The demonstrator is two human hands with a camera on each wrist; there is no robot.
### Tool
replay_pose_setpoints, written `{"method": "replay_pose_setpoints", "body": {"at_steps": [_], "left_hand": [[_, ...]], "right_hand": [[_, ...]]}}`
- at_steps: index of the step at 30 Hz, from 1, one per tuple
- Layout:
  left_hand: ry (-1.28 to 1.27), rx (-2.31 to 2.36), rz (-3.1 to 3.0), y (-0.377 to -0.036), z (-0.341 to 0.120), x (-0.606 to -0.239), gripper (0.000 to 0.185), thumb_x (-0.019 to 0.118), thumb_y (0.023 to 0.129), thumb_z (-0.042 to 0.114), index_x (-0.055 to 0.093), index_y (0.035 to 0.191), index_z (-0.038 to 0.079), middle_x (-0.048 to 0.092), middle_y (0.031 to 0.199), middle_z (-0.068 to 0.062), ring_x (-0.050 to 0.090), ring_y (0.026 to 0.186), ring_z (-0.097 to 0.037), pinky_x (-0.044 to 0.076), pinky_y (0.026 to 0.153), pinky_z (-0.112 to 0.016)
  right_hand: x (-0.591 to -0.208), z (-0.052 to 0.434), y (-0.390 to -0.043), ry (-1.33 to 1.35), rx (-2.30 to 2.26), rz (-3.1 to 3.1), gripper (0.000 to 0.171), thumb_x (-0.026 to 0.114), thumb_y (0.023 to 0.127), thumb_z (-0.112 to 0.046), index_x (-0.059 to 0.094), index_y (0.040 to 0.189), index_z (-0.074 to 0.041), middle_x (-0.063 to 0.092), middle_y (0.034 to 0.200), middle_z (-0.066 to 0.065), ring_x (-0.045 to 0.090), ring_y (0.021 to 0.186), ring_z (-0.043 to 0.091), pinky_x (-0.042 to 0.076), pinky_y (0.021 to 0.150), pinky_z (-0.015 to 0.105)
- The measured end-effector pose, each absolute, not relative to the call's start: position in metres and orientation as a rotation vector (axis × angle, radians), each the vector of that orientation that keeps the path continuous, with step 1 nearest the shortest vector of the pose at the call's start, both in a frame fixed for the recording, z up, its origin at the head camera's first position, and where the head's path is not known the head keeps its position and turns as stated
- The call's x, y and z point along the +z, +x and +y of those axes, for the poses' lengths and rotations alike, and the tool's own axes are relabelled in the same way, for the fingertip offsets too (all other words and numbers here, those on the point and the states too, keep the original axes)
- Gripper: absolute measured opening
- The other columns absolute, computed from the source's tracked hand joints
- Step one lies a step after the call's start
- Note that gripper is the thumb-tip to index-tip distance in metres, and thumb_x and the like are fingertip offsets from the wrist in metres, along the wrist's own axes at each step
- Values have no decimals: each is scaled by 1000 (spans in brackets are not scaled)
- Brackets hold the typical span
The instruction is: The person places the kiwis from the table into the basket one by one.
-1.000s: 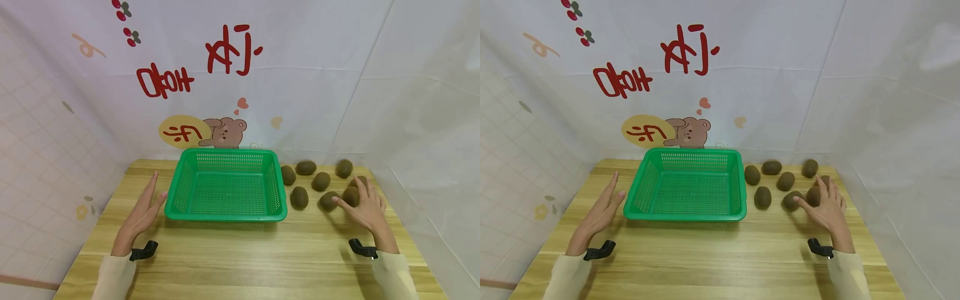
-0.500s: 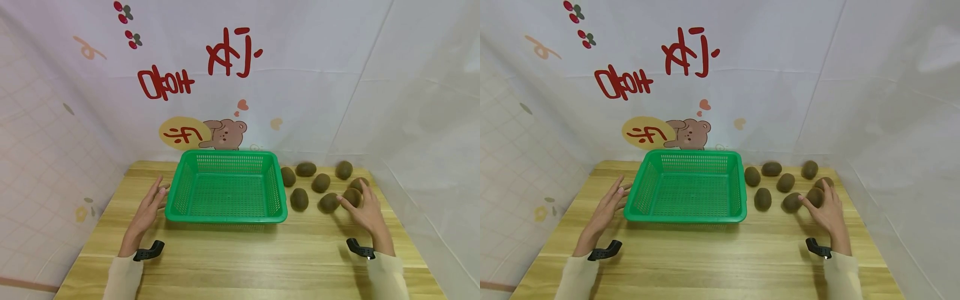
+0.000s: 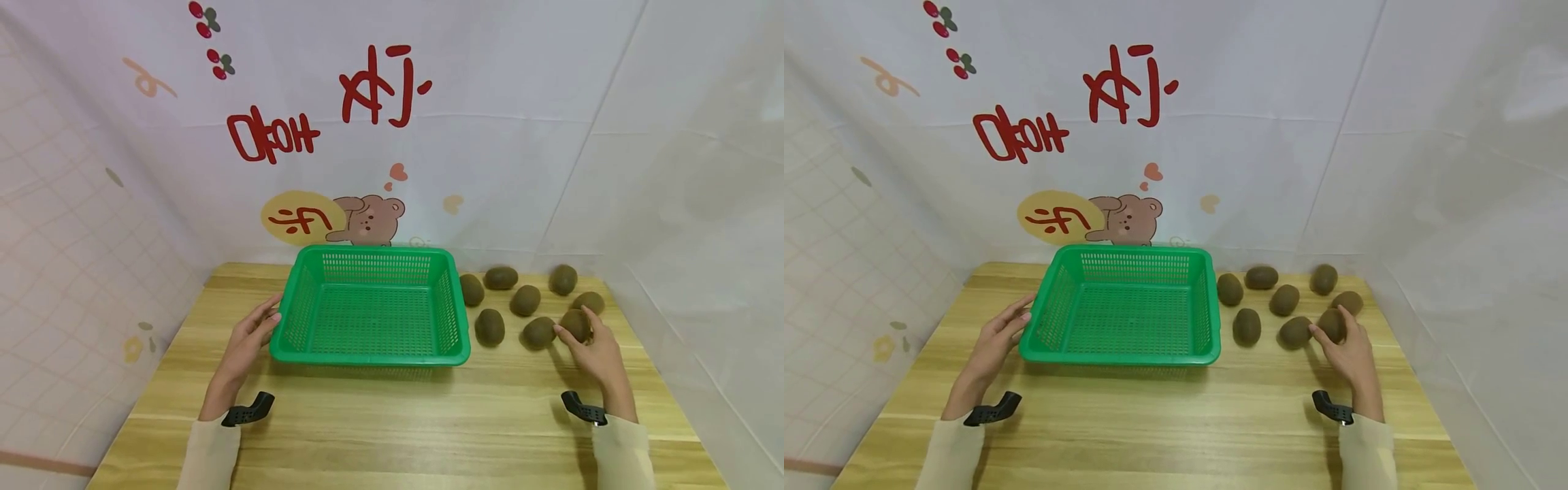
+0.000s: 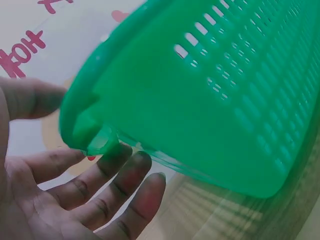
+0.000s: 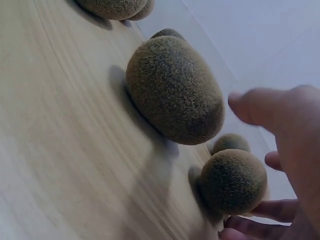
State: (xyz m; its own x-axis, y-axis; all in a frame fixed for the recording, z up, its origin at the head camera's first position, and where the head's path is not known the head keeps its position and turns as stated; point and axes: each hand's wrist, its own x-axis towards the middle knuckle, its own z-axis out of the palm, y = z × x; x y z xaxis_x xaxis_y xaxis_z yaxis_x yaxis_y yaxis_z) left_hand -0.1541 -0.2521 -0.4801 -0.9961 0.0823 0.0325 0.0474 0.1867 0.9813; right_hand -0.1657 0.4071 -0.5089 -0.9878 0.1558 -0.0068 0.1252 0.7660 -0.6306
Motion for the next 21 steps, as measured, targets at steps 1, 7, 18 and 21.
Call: {"method": "replay_pose_setpoints", "body": {"at_steps": [1, 7, 18, 21], "left_hand": [[129, 1985, 2396, -154, -252, -480, 59, 49, 110, 35, 34, 161, 10, 56, 135, -9, 64, 113, -8, 55, 92, -17], [51, 1989, 2372, -154, -251, -479, 57, 57, 107, 28, 38, 160, 16, 53, 139, -9, 63, 111, -4, 54, 92, -15], [35, 2118, 2237, -154, -253, -481, 62, 61, 105, 19, 36, 159, 6, 58, 125, 6, 65, 104, -1, 57, 87, -17], [25, 2151, 2208, -153, -253, -481, 63, 63, 104, 16, 36, 159, 3, 60, 123, 6, 64, 104, -2, 57, 87, -16]], "right_hand": [[-509, 407, -165, -239, 1038, -2906, 94, 55, 101, -57, 10, 166, -6, 22, 158, 44, 35, 133, 67, 39, 98, 76], [-516, 406, -164, -267, 1006, -2823, 80, 57, 104, -44, 24, 162, -2, 36, 150, 44, 47, 125, 63, 48, 95, 68], [-522, 405, -166, -315, 985, -2735, 66, 62, 103, -29, 36, 158, -4, 45, 145, 41, 55, 120, 62, 54, 91, 65], [-522, 405, -166, -331, 1005, -2726, 66, 64, 102, -29, 38, 158, -5, 46, 146, 39, 56, 121, 61, 54, 92, 64]]}}
